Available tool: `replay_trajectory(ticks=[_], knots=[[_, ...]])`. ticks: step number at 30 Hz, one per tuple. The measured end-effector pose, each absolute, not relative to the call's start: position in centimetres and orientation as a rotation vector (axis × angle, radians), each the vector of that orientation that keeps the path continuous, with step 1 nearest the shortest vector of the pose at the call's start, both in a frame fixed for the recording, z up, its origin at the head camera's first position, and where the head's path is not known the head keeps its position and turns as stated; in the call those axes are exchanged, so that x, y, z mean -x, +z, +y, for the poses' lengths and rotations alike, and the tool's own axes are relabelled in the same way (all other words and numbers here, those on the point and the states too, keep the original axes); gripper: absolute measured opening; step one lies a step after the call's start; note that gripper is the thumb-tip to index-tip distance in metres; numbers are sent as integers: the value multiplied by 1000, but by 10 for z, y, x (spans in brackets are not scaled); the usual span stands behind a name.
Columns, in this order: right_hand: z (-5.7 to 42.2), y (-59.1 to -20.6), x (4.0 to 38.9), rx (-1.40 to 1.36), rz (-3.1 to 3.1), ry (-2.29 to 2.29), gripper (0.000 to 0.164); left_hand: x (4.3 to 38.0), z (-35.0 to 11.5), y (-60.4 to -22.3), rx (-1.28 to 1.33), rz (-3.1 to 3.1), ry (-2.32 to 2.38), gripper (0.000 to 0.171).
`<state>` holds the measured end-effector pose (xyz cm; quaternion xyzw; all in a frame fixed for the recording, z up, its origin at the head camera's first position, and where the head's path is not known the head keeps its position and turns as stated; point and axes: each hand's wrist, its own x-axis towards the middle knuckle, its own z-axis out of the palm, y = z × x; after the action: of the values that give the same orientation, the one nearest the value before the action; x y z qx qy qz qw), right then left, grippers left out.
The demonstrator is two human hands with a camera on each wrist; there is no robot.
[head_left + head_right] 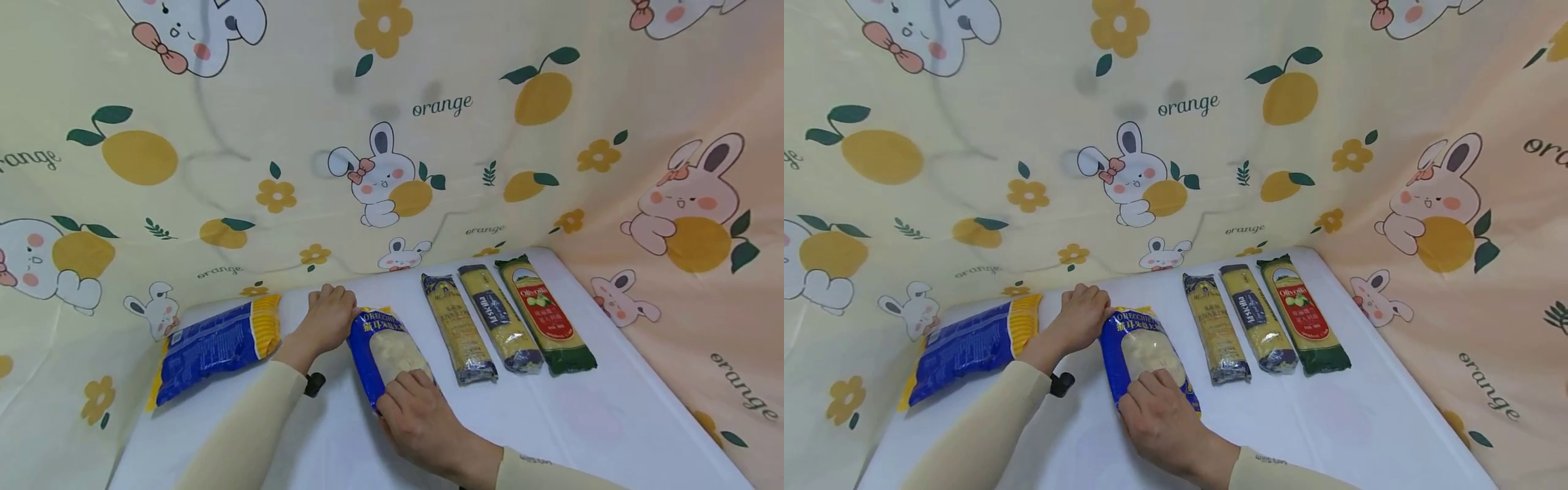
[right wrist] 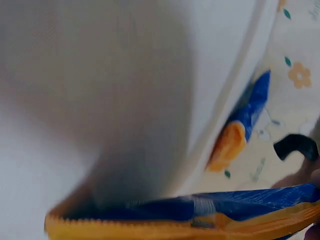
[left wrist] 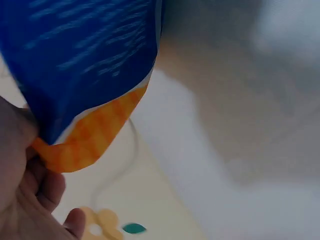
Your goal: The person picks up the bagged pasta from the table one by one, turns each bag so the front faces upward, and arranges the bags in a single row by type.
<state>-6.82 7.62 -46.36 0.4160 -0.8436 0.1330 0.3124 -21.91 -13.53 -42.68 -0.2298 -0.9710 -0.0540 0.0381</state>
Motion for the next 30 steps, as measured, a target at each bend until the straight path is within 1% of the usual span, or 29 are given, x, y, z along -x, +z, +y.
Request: replay_trajectory(ticks=[4, 7, 9, 15, 20, 23, 27, 30], knots=[[63, -473, 68, -1183, -2282, 335, 24, 219, -149, -438, 654, -3028, -122, 16], [64, -475, 69, -1186, -2312, 325, 32, 220, -158, -445, 632, -3071, -73, 17], [67, -476, 73, -1144, -2327, 304, 33, 219, -163, -447, 618, -3097, -46, 18], [88, -487, 87, -968, -2444, 143, 29, 213, -175, -449, 570, -3168, 51, 21], [111, -504, 90, -773, -2604, 11, 44, 211, -182, -450, 517, -3233, 77, 22], [117, -512, 91, -708, -2661, -8, 50, 210, -183, -450, 453, -3275, 49, 22], [116, -517, 94, -707, -2696, 32, 48, 211, -177, -452, 392, -3269, -51, 30], [114, -517, 98, -736, -2727, 72, 44, 210, -170, -459, 421, -3222, -86, 35]])
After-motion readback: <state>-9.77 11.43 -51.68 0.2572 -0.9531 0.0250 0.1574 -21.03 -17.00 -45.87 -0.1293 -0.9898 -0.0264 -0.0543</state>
